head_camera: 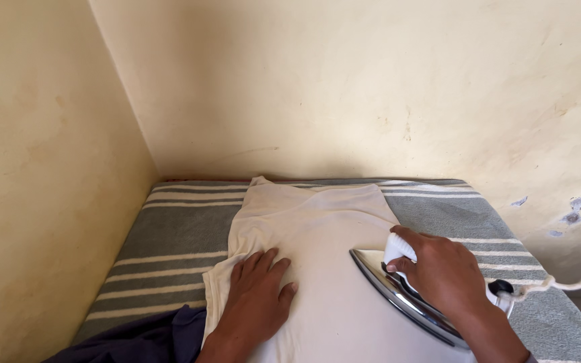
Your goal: The person irons a white shirt on a striped ironing board. They smooth the fabric with one hand while moving the iron with the other, then flip the shirt and continue ironing the other side.
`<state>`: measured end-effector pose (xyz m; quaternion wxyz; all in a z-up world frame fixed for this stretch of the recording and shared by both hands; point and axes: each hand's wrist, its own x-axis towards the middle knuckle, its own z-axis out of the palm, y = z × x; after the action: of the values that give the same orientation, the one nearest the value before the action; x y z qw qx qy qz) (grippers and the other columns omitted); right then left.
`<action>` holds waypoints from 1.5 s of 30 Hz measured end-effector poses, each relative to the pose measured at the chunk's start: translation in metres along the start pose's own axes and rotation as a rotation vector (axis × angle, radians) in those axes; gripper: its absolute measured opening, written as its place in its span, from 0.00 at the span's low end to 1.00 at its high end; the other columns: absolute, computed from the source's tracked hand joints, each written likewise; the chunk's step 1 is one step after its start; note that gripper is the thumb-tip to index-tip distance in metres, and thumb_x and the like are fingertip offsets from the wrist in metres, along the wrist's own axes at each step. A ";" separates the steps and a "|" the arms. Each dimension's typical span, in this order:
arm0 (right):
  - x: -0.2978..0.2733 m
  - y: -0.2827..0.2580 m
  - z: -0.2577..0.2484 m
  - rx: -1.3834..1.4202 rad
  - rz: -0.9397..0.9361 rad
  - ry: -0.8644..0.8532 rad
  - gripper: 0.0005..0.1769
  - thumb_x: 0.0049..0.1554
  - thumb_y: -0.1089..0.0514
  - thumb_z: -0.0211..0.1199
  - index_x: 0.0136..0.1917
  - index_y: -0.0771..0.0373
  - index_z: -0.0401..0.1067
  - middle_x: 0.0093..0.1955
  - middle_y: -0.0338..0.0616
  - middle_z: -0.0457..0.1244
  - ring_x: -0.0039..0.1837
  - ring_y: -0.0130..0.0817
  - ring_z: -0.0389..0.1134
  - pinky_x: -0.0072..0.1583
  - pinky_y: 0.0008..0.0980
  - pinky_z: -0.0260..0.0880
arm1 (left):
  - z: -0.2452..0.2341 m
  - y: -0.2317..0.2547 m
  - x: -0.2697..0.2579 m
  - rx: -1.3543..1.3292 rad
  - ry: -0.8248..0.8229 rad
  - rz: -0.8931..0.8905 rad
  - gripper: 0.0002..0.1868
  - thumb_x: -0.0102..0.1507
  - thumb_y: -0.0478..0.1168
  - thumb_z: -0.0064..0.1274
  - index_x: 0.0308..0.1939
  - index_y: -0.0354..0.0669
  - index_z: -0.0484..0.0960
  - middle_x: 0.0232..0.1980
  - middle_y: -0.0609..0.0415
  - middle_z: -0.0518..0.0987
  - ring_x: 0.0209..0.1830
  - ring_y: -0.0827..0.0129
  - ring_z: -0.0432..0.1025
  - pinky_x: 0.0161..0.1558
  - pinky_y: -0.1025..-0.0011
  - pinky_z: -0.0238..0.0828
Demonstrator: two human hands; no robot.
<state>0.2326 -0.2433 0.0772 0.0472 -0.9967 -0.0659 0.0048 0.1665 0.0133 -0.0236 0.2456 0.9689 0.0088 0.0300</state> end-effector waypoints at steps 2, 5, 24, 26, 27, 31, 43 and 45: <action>0.005 0.007 0.005 0.003 -0.027 0.020 0.37 0.50 0.37 0.68 0.71 0.44 0.67 0.57 0.41 0.71 0.53 0.41 0.76 0.58 0.42 0.75 | -0.002 0.001 0.001 0.001 -0.030 -0.020 0.29 0.66 0.49 0.48 0.71 0.47 0.71 0.80 0.47 0.58 0.80 0.54 0.44 0.76 0.53 0.32; 0.010 0.018 0.022 -0.083 -0.097 0.103 0.39 0.51 0.38 0.68 0.74 0.45 0.66 0.54 0.39 0.72 0.59 0.38 0.73 0.65 0.45 0.68 | -0.005 0.004 0.002 0.001 -0.046 -0.036 0.29 0.66 0.49 0.48 0.71 0.48 0.70 0.80 0.47 0.57 0.80 0.54 0.43 0.76 0.53 0.31; -0.002 0.061 -0.030 -0.017 0.200 -0.249 0.24 0.56 0.43 0.69 0.65 0.41 0.77 0.42 0.36 0.77 0.42 0.29 0.77 0.55 0.39 0.74 | -0.003 0.004 0.007 0.049 -0.097 -0.074 0.30 0.67 0.51 0.48 0.72 0.51 0.69 0.81 0.51 0.56 0.81 0.56 0.43 0.77 0.51 0.31; 0.000 0.057 -0.031 -0.023 0.202 -0.255 0.24 0.58 0.44 0.67 0.67 0.39 0.76 0.40 0.37 0.75 0.38 0.29 0.78 0.52 0.38 0.75 | -0.002 0.003 0.009 0.061 -0.108 -0.093 0.29 0.67 0.51 0.48 0.72 0.51 0.69 0.79 0.51 0.56 0.81 0.56 0.44 0.78 0.51 0.32; 0.000 0.057 -0.032 0.009 0.197 -0.233 0.24 0.57 0.44 0.67 0.67 0.39 0.76 0.39 0.37 0.76 0.37 0.29 0.78 0.51 0.38 0.75 | -0.001 0.004 0.010 0.066 -0.113 -0.102 0.29 0.67 0.51 0.48 0.72 0.51 0.70 0.79 0.51 0.56 0.81 0.56 0.44 0.78 0.51 0.32; 0.003 0.053 -0.028 0.144 0.222 -0.170 0.23 0.57 0.45 0.68 0.66 0.39 0.77 0.37 0.34 0.76 0.35 0.28 0.77 0.47 0.34 0.76 | -0.001 0.002 0.014 0.065 -0.154 -0.106 0.30 0.67 0.51 0.48 0.73 0.51 0.68 0.79 0.50 0.54 0.81 0.53 0.42 0.78 0.48 0.31; 0.030 0.060 0.043 0.176 -0.088 0.438 0.18 0.53 0.46 0.73 0.56 0.52 0.80 0.43 0.43 0.75 0.41 0.36 0.73 0.45 0.38 0.74 | 0.016 -0.019 0.031 0.136 -0.223 -0.106 0.31 0.68 0.57 0.45 0.73 0.54 0.65 0.81 0.48 0.51 0.83 0.53 0.41 0.79 0.44 0.30; 0.032 0.061 0.041 0.171 -0.114 0.432 0.21 0.52 0.47 0.74 0.58 0.52 0.79 0.45 0.45 0.74 0.44 0.37 0.73 0.48 0.40 0.75 | 0.020 -0.023 0.037 0.158 -0.258 -0.102 0.31 0.69 0.58 0.43 0.74 0.55 0.64 0.82 0.48 0.50 0.83 0.52 0.40 0.79 0.43 0.30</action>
<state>0.2718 -0.2953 0.0307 0.1447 -0.9616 -0.1096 -0.2058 0.2043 0.0255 -0.0506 0.1688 0.9793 0.0287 -0.1082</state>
